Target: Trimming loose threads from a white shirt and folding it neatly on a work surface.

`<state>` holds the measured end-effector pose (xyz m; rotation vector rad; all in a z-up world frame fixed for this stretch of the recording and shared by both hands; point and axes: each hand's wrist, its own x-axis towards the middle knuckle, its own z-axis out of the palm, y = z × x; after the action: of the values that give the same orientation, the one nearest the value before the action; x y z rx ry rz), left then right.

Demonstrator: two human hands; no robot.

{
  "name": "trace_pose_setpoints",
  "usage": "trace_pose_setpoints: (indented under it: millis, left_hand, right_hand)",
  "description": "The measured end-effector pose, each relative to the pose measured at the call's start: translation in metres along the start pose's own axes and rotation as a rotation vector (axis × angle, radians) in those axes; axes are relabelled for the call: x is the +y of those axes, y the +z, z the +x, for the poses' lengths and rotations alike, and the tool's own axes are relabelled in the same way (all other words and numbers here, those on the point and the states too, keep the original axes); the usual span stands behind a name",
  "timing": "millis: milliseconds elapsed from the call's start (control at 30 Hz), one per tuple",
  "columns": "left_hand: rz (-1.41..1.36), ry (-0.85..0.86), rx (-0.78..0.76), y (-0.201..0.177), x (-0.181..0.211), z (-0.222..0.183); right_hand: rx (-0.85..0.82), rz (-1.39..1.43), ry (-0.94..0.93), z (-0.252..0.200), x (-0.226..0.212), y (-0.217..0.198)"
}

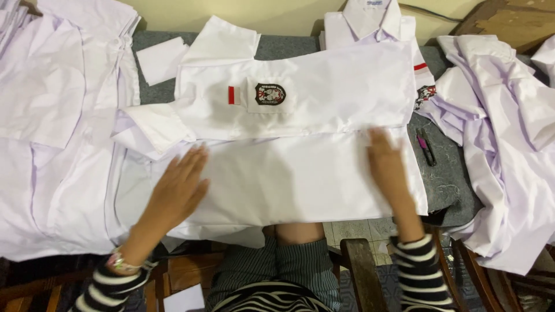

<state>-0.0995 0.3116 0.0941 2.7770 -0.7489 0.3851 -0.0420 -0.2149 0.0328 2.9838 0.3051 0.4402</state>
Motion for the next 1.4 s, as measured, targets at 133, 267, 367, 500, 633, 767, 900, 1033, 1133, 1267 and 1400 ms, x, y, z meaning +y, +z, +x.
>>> trace_pose_setpoints:
  millis: [133, 267, 367, 500, 633, 767, 900, 1033, 1133, 1267, 1400]
  left_hand:
    - [-0.01, -0.004, -0.037, 0.021, 0.012, 0.009]
    - [-0.023, -0.124, -0.146, 0.029, -0.005, 0.005]
    - [-0.06, -0.197, -0.182, 0.024, -0.015, 0.002]
    - [-0.104, -0.227, -0.205, 0.02, -0.015, 0.002]
    - [-0.121, -0.231, -0.209, 0.02, -0.017, 0.002]
    - [-0.124, -0.229, -0.21, 0.019, -0.015, 0.001]
    - [-0.138, -0.241, -0.224, 0.02, -0.013, 0.002]
    - [-0.121, -0.246, -0.222, 0.022, -0.013, 0.002]
    - [-0.115, -0.249, -0.232, 0.018, -0.013, 0.002]
    - [-0.136, -0.256, -0.243, 0.015, -0.012, 0.003]
    - [-0.156, -0.264, -0.239, 0.012, -0.011, 0.003]
  right_hand:
    - [0.14, 0.374, -0.315, 0.007, -0.155, -0.051]
    - [0.026, 0.424, -0.686, 0.01, -0.239, -0.048]
    - [-0.066, 0.445, -0.792, 0.011, -0.245, -0.047]
    - [-0.257, 0.393, -0.797, 0.012, -0.235, -0.07]
    - [-0.252, 0.428, -0.815, 0.013, -0.236, -0.083]
    - [-0.23, 0.526, -0.843, 0.011, -0.237, -0.087]
    - [-0.349, 0.692, -0.75, 0.007, -0.24, -0.096]
    - [-0.133, 0.539, -0.677, 0.001, -0.26, -0.059]
    - [-0.08, 0.41, -0.695, -0.003, -0.27, -0.054]
    - [-0.238, 0.636, -0.847, 0.007, -0.257, -0.081]
    - [-0.34, 1.068, -0.827, 0.015, -0.248, -0.091]
